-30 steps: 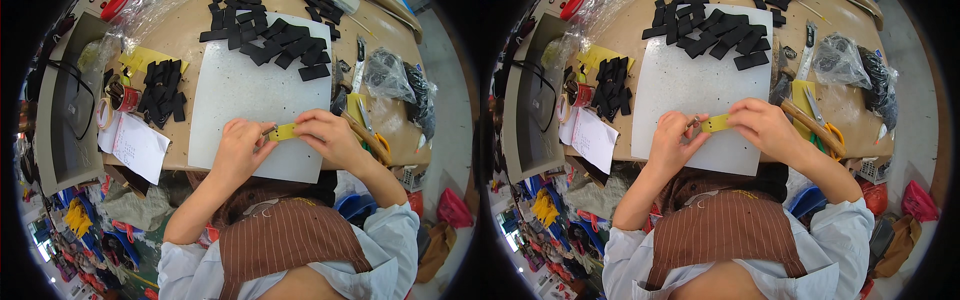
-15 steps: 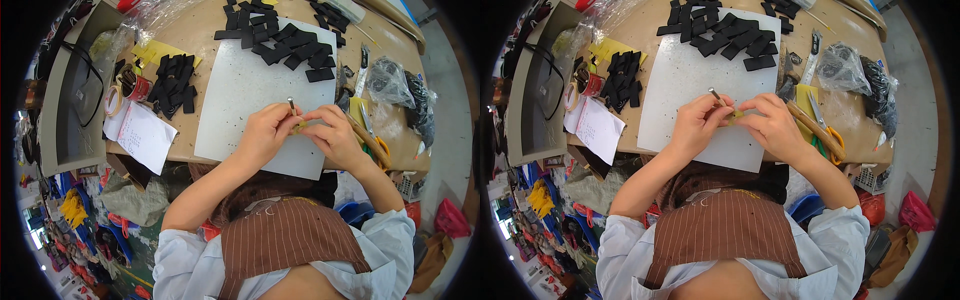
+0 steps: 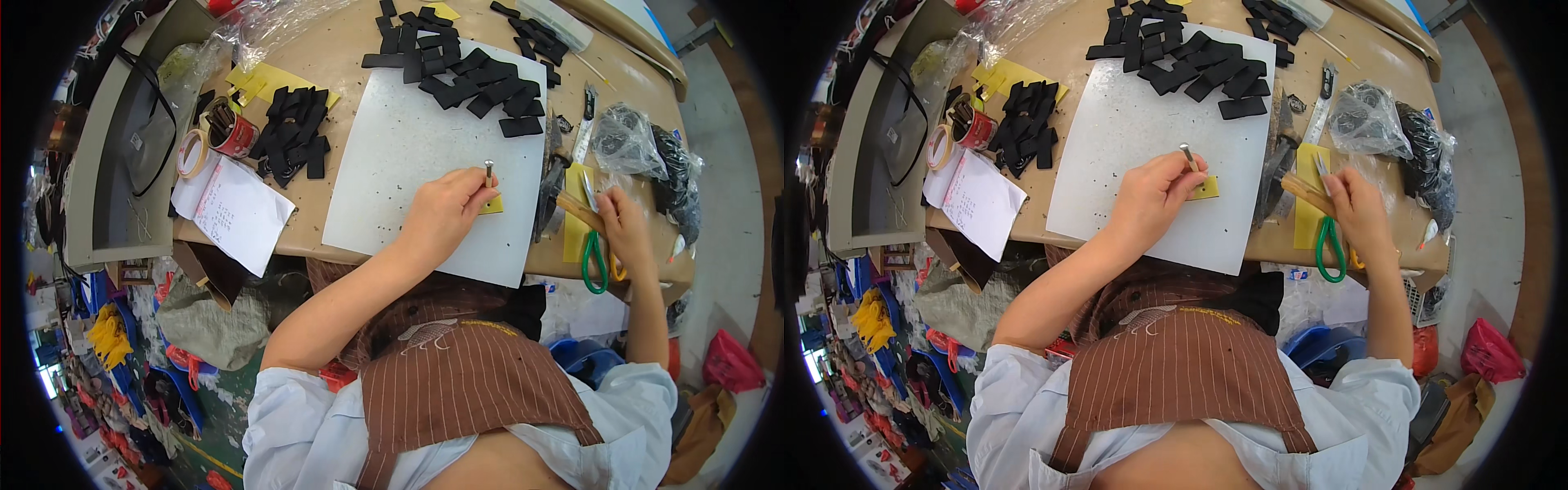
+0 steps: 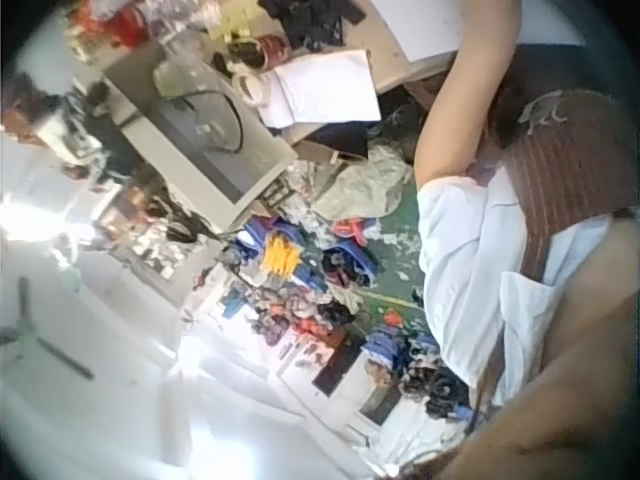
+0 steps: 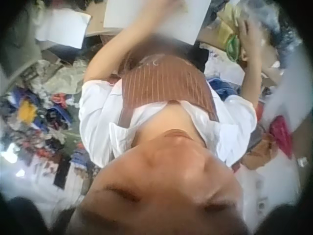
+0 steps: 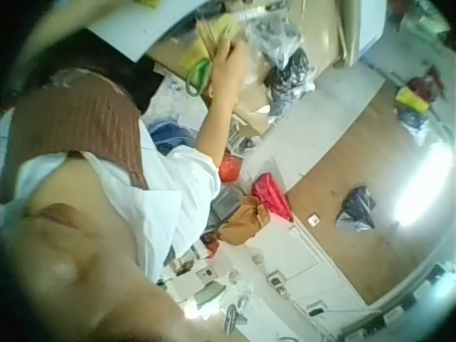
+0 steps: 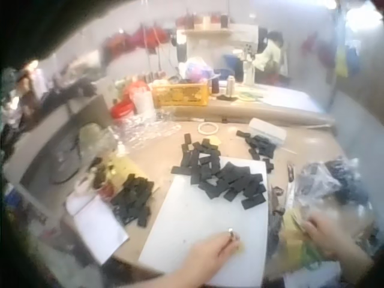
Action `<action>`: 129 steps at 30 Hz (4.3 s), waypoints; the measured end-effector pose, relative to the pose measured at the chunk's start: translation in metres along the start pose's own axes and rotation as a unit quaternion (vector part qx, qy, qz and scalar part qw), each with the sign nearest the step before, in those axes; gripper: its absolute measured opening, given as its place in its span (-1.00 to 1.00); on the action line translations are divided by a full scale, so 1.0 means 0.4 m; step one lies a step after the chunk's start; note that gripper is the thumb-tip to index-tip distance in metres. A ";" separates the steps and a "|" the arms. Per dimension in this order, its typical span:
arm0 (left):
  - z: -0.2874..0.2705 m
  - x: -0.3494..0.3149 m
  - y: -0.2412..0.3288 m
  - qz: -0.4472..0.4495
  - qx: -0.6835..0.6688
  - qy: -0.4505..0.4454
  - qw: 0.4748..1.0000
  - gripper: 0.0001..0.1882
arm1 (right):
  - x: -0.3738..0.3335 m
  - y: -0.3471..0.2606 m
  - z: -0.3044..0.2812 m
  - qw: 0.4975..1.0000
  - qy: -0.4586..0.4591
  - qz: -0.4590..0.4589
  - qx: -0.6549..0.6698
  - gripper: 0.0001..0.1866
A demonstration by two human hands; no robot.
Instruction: The person uses a hammer and a metal punch to create holes in small black rectangular pieces of material. They place each piece on a yellow guide, align the punch, and strike it with the hammer. The finished pieces are moved to a pile on the table.
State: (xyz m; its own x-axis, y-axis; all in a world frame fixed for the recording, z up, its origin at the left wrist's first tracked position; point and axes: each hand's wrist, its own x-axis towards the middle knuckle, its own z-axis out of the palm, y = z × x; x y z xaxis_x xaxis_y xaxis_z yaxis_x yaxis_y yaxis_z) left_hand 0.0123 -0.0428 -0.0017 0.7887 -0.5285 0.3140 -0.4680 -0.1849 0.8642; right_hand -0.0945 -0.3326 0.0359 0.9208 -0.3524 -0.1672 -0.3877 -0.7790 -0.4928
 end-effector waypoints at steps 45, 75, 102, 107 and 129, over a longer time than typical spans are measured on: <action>0.016 -0.011 0.002 0.073 0.094 0.034 0.992 -0.75 | -0.025 -0.170 -0.140 0.980 -0.005 -0.186 0.071 -0.68; -0.040 -0.032 -0.008 0.014 0.072 0.048 0.996 -0.91 | -0.054 -0.194 -0.039 0.959 -0.184 -0.211 -0.039 -0.72; -0.027 -0.064 0.001 0.071 0.194 0.022 0.978 -0.72 | -0.012 -0.291 -0.156 0.891 0.008 -0.442 0.101 -0.69; -0.005 -0.064 -0.006 -0.071 0.073 0.077 0.992 -0.75 | -0.039 -0.141 -0.091 0.977 0.018 -0.092 0.193 -0.78; -0.046 -0.083 -0.004 0.081 0.188 -0.002 0.979 -0.56 | 0.018 -0.245 0.175 0.926 -0.011 -0.358 0.119 -0.76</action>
State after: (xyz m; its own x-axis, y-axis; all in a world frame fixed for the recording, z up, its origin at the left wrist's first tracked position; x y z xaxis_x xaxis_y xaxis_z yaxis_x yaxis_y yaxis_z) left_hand -0.0059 -0.0099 -0.0062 0.6908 -0.5788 0.4333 -0.7011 -0.3900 0.5970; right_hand -0.0467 -0.2224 0.0232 0.9397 0.2237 0.2587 0.3410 -0.6713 -0.6580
